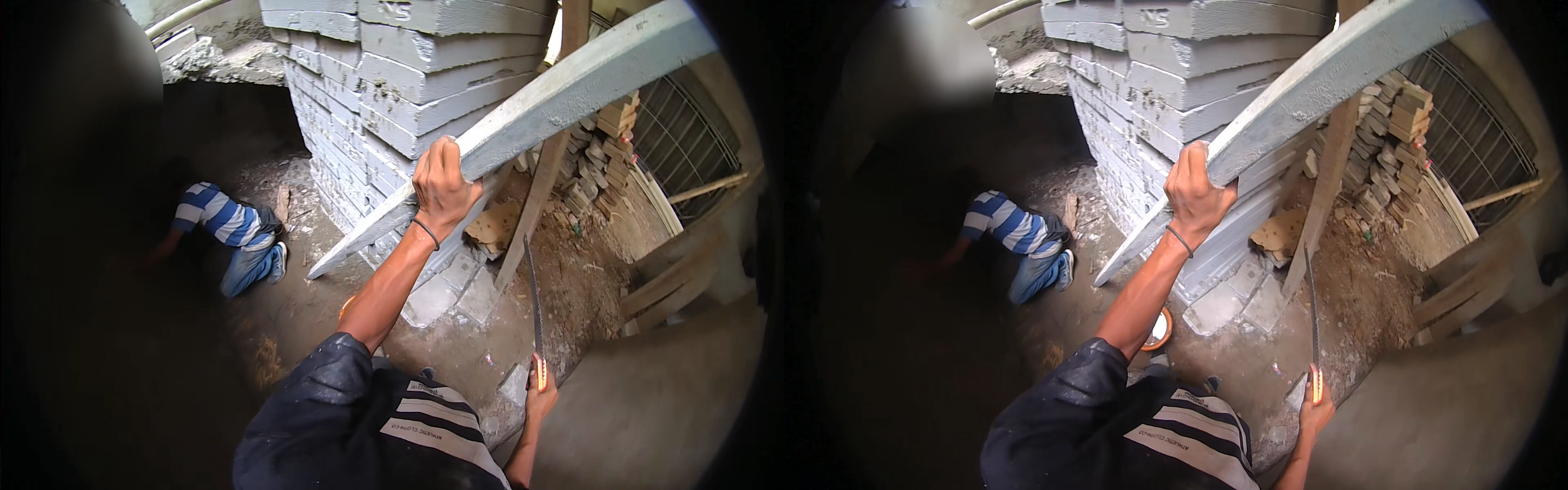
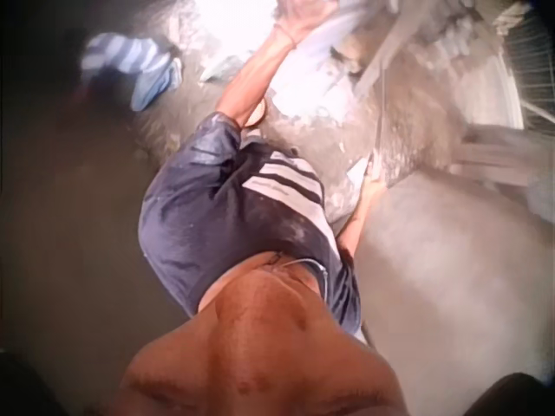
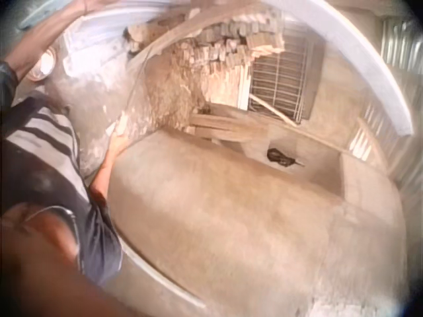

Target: The person holds a piece of wood and uses a hand saw to cut through it while another person plasters a wall in the background.

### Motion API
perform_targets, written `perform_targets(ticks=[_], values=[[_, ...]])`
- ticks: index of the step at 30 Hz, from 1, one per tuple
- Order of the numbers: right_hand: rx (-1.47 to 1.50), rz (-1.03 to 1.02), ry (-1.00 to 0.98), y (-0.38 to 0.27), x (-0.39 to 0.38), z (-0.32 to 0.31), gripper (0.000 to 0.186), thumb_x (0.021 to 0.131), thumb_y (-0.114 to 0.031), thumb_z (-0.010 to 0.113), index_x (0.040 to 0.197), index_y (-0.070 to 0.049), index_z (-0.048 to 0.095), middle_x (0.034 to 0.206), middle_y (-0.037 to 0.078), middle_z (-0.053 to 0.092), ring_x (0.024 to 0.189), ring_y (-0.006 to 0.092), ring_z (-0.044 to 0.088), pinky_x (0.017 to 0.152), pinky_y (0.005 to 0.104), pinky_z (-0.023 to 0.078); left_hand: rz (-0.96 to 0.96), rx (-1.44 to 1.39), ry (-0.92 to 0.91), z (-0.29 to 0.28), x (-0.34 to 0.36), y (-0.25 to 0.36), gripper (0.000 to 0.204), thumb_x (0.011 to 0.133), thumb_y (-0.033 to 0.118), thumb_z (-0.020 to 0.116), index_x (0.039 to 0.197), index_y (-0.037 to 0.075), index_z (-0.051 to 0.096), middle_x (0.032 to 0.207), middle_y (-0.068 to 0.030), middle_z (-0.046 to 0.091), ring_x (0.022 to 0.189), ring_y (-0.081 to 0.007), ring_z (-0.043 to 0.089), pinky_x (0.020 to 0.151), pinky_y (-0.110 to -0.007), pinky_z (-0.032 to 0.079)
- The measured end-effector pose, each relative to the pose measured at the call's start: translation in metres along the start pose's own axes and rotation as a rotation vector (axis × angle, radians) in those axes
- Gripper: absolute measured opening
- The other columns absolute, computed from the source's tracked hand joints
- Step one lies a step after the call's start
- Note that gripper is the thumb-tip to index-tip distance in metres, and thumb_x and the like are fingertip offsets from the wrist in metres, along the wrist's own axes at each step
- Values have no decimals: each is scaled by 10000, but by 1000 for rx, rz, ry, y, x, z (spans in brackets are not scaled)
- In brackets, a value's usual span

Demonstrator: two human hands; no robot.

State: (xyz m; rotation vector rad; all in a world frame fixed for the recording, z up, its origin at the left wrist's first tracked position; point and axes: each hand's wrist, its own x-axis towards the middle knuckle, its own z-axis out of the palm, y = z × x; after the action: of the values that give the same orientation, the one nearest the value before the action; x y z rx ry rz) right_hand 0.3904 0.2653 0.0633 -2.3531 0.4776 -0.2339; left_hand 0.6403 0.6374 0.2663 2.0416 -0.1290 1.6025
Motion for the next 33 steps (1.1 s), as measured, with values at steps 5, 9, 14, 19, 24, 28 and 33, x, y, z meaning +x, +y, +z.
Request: perform_targets(ticks=[5, 9, 14, 19, 24, 28, 33], values=[[-76, -98, -35, -20, -2, 8, 335, 819, -164, 697, 1142, -83, 671, 961, 196, 688, 884, 345, 681, 761, 409, 514, -41, 47, 25, -9, 18, -15, 429, 613, 86, 766, 958, 8, 521, 852, -182, 562, 725, -393, 588, 622, -437, 481], [-43, -121, -23, -28, -3, 8, 340, 808, -146, 703, 1141, -85, 671, 964, 191, 689, 883, 330, 685, 753, 403, 517, -136, 24, -41, -8, 32, -26, 391, 638, 105, 769, 920, 17, 513, 830, -183, 572, 696, -388, 595, 608, -450, 484], [77, -55, -41, 4, -2, 21, 346, 815, -136, 689, 1156, -81, 665, 894, 138, 717, 776, 238, 698, 699, 358, 521, -42, 69, 40, -26, 90, -83, 390, 654, 134, 779, 892, 19, 492, 769, -178, 573, 628, -340, 612, 535, -454, 490], [227, 97, -138, -22, -6, 17, 312, 851, -108, 652, 1152, -26, 662, 709, 52, 651, 629, 94, 604, 578, 278, 485, -158, 121, 208, -73, 173, -129, 451, 633, 232, 868, 872, 12, 554, 760, -166, 694, 651, -270, 688, 622, -369, 534], [550, -29, -271, -49, 17, -5, 304, 832, -112, 700, 1088, 48, 660, 927, 64, 666, 790, 128, 610, 741, 279, 500, -305, 134, 135, -96, 205, -181, 518, 636, 262, 876, 948, 4, 553, 840, -158, 694, 747, -208, 680, 702, -339, 533], [505, -171, -350, -88, 58, -49, 320, 793, -54, 716, 1080, 73, 649, 988, 83, 667, 901, 145, 613, 844, 302, 484, -412, -80, -25, -123, 233, -221, 529, 690, 283, 832, 1044, -4, 562, 947, -109, 677, 823, -193, 647, 741, -321, 518], [374, -585, -359, -214, 76, -78, 368, 723, -20, 736, 1073, 63, 658, 938, 140, 715, 834, 143, 676, 748, 263, 510, -562, -128, -729, -158, 276, -209, 688, 671, 415, 790, 1164, -29, 610, 1103, -132, 631, 1068, -221, 553, 959, -333, 390]])
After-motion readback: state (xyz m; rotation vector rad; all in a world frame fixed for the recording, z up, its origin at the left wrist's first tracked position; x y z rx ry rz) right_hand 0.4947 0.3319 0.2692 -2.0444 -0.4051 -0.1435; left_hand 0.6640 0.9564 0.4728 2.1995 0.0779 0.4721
